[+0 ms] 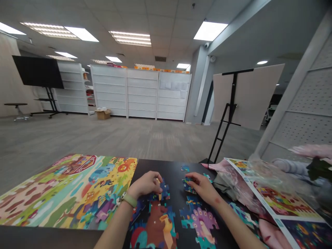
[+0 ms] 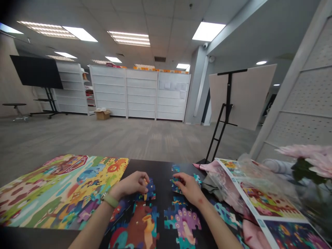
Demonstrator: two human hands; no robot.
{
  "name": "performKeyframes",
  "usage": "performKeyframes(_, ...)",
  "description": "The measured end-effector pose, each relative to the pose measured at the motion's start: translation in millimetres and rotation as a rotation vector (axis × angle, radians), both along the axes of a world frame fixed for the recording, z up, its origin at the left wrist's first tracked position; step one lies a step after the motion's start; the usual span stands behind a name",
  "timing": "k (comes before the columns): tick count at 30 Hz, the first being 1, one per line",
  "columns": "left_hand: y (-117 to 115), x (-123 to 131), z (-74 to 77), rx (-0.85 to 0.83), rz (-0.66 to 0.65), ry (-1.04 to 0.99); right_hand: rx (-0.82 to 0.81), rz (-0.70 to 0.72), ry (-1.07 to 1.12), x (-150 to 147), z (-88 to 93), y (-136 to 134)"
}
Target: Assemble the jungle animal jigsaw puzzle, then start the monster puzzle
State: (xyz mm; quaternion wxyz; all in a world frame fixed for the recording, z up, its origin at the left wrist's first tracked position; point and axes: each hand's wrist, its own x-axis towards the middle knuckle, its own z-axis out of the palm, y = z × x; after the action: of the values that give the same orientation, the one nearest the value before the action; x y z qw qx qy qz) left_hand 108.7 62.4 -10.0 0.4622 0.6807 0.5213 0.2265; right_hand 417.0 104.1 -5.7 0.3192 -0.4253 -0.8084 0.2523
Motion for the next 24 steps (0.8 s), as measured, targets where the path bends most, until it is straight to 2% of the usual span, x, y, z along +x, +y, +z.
performKeyframes(10,-3.6,6.4,4.2,0.002,-0.088,0.12,0.013,0.008,-0.05,-4.0,4.8,-6.0)
performKeyframes(24,-1.2,3.7,2.5,0.029,-0.087,0.165,0.019,0.028,-0.081,-5.1,5.3,-6.2)
